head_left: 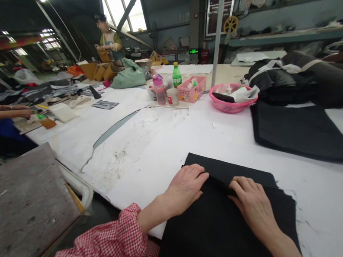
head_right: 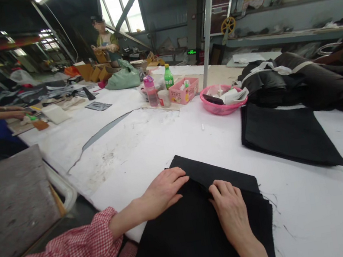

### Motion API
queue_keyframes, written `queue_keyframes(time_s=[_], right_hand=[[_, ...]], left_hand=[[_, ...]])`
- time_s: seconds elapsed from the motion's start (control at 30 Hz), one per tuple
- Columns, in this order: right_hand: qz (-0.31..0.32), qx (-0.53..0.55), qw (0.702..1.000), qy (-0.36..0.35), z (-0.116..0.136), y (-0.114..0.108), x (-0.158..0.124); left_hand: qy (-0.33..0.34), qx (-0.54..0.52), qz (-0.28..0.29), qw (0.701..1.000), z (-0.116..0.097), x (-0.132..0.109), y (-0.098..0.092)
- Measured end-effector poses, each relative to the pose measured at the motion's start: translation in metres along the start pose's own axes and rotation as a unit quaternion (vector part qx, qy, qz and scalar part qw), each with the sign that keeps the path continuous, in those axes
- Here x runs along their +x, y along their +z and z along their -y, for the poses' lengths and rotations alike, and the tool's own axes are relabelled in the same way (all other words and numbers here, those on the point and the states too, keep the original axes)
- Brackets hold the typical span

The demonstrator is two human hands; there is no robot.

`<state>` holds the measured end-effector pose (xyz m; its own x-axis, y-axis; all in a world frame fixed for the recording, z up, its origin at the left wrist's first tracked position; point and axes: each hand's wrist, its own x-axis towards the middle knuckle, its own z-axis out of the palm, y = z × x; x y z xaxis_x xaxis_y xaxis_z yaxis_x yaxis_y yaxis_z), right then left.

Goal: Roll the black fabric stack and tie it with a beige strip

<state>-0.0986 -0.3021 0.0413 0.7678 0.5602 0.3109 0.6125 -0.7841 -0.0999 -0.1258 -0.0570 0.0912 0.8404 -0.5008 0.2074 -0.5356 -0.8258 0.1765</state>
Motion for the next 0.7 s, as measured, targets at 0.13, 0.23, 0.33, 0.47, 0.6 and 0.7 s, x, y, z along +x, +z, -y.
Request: queue_keyframes(time_s=[0.13,0.23,0.33,0.47,0.6,0.7], right_hand=[[0.011,0.004,1.0,-0.016,0.003,0.001,-0.004],[0.018,-0.002,1.0,-0.021,0.005,0.001,-0.007],[-0.005,-0.01,1.0,-0.011,0.002,-0.002,-0.01],[-0.005,-0.044,0.998,0.034,-0.025,-0.009,-0.018],[0.089,-0.035,0.986,0.133,-0.075,-0.018,-0.033],[0.145,0.068,0.958,0.24,-0.105,-0.022,-0.041]], left_hand=[[0.076,0.032,0.034,0.996,0.003,0.033,0.014],[0.088,0.036,0.098,0.991,0.005,0.047,0.021],[0.023,-0.008,0.156,0.987,0.009,0.05,0.021],[-0.065,-0.065,0.181,0.979,0.029,0.042,0.01],[-0.115,-0.127,0.169,0.971,0.055,0.032,0.001],[-0.145,-0.209,0.167,0.952,0.067,0.024,0.003]])
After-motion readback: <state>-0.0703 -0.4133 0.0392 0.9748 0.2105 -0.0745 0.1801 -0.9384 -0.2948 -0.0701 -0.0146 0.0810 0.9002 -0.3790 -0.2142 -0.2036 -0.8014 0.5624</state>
